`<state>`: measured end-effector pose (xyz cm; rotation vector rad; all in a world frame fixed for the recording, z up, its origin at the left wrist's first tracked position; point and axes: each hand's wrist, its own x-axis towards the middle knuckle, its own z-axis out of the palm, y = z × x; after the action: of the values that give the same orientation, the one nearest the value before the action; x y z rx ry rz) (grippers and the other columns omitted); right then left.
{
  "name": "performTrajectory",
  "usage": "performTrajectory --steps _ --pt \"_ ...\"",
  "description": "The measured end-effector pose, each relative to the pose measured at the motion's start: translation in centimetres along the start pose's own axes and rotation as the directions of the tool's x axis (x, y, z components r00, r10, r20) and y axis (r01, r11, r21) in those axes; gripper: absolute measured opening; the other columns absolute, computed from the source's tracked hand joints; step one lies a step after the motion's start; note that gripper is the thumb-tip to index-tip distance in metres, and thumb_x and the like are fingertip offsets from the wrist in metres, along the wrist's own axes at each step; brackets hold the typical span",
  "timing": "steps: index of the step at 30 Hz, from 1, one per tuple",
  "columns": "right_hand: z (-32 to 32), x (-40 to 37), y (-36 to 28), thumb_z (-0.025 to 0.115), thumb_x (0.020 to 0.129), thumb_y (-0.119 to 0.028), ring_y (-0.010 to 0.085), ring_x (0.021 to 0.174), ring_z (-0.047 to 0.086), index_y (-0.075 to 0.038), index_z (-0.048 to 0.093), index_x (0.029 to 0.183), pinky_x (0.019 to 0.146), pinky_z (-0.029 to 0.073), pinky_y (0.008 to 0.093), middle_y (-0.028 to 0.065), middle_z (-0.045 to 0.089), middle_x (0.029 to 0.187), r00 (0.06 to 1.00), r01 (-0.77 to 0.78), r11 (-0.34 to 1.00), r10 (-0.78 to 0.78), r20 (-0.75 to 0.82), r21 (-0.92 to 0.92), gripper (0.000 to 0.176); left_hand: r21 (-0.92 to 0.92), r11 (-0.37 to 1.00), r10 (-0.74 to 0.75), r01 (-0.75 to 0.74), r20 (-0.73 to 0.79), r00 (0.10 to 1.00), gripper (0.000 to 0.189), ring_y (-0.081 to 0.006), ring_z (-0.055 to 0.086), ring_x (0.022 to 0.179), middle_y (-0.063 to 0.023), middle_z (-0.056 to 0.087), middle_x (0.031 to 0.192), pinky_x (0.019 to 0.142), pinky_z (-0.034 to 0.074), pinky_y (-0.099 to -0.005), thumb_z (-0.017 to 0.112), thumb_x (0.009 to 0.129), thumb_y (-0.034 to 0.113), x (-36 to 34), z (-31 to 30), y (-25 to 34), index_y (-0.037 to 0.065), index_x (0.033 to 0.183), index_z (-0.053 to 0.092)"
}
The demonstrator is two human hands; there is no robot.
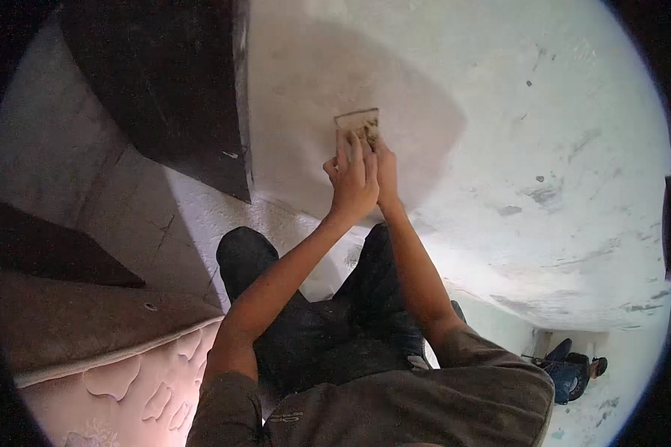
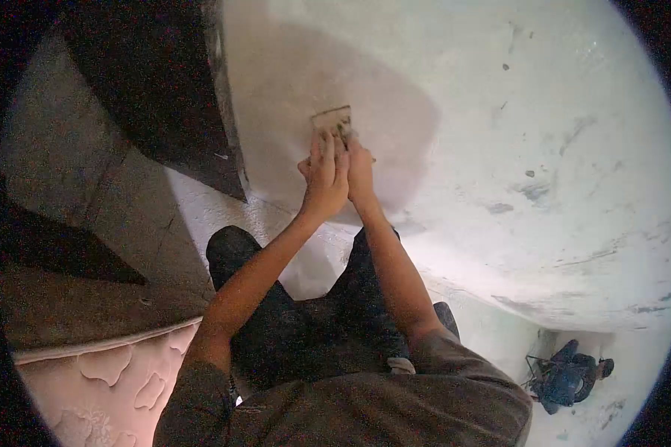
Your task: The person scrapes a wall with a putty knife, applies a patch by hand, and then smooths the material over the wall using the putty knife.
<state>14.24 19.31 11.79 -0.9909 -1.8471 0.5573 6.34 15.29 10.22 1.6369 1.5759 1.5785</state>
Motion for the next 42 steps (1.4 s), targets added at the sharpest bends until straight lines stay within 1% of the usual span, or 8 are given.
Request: performTrajectory --steps 2,6,9,19,21,26,32,42 --pt "0.5 1.0 0.0 0.051 0.091 -0.021 0.0298 0.076 0.064 0.001 0.057 0.111 0.068 0.048 0.0385 0.0225 0.065 0.091 0.983 -0.153 0.983 0.162 0.088 -0.103 0.030 -0.078 0.997 -0.018 0.012 -0.086 0.996 0.052 -0.0421 0.028 0.129 -0.0360 0.019 0.145 0.100 0.022 -0.0469 0.042 0.094 0.026 -0.1 0.3 -0.3 -0.008 0.134 0.039" --pt "0.1 -0.1 -2.0 0.053 0.091 -0.021 0.0280 0.079 0.063 -0.001 0.058 0.111 0.071 0.049 0.0367 0.0200 0.065 0.092 0.987 -0.153 0.988 0.151 0.053 0.024 0.029 0.189 0.982 -0.015 0.002 0.071 0.997 0.059 -0.0426 0.035 0.115 -0.0318 0.018 0.148 0.099 0.024 -0.0450 0.051 0.089 0.027 0.1 -1.5 0.2 -0.008 0.135 0.038" --pt "-0.4 -1.0 -0.6 0.054 0.089 -0.014 0.0191 0.061 0.061 0.001 0.057 0.106 0.056 0.048 0.0335 0.0167 0.066 0.078 0.988 -0.151 0.987 0.150 -0.034 -0.058 0.023 0.186 0.982 -0.027 -0.002 0.150 0.988 0.064 -0.0414 0.035 0.114 -0.0314 0.019 0.148 0.099 0.026 -0.0447 0.055 0.086 0.028 -0.4 -0.3 -0.4 -0.008 0.136 0.037" --pt "-1.4 -0.6 -0.9 0.057 0.089 -0.015 0.0167 0.062 0.063 0.001 0.058 0.102 0.057 0.051 0.0337 0.0129 0.065 0.072 0.987 -0.127 0.967 0.145 0.069 -0.219 0.021 0.056 0.996 0.047 -0.064 0.262 0.964 0.067 -0.0401 0.047 0.116 -0.0341 0.033 0.140 0.099 0.025 -0.0477 0.058 0.084 0.029 0.5 -2.1 -0.5 -0.009 0.135 0.037" --pt "-0.9 -1.1 -1.5 0.056 0.092 -0.019 0.0152 0.063 0.063 0.001 0.060 0.104 0.058 0.052 0.0323 0.0117 0.065 0.070 0.970 -0.244 0.969 0.244 0.003 0.029 0.023 0.050 0.992 0.098 -0.112 0.230 0.968 0.066 -0.0402 0.047 0.117 -0.0349 0.034 0.139 0.099 0.025 -0.0476 0.058 0.084 0.029 0.2 -2.3 -0.4 -0.009 0.134 0.038" --pt "-0.6 -1.0 -2.1 0.049 0.098 -0.022 0.0108 0.060 0.059 0.002 0.060 0.103 0.055 0.050 0.0290 0.0086 0.063 0.068 0.971 -0.225 0.974 0.228 -0.071 0.037 0.027 0.007 0.983 0.180 -0.184 0.179 0.967 0.067 -0.0402 0.045 0.119 -0.0365 0.032 0.139 0.099 0.025 -0.0473 0.060 0.083 0.029 -0.1 -2.3 0.2 -0.010 0.133 0.039" --pt "-0.6 -0.7 -0.5 0.053 0.093 -0.017 0.0134 0.050 0.056 0.001 0.060 0.096 0.048 0.046 0.0301 0.0111 0.060 0.061 0.983 -0.171 0.985 0.168 -0.078 -0.033 0.019 0.064 0.988 0.120 -0.140 0.256 0.959 0.070 -0.0359 0.039 0.128 -0.0346 0.029 0.142 0.104 0.019 -0.0462 0.057 0.088 0.031 0.2 -2.4 0.2 -0.009 0.139 0.032" --pt "-0.3 0.2 -1.1 0.054 0.091 -0.015 0.0423 0.062 0.060 0.000 0.057 0.097 0.052 0.046 0.0445 0.0248 0.060 0.071 0.995 -0.101 0.991 0.098 -0.031 -0.092 0.017 -0.025 0.994 0.113 -0.110 0.172 0.979 0.064 -0.0384 0.040 0.126 -0.0336 0.027 0.144 0.104 0.022 -0.0454 0.054 0.089 0.027 1.0 -2.3 -0.4 -0.011 0.136 0.034"
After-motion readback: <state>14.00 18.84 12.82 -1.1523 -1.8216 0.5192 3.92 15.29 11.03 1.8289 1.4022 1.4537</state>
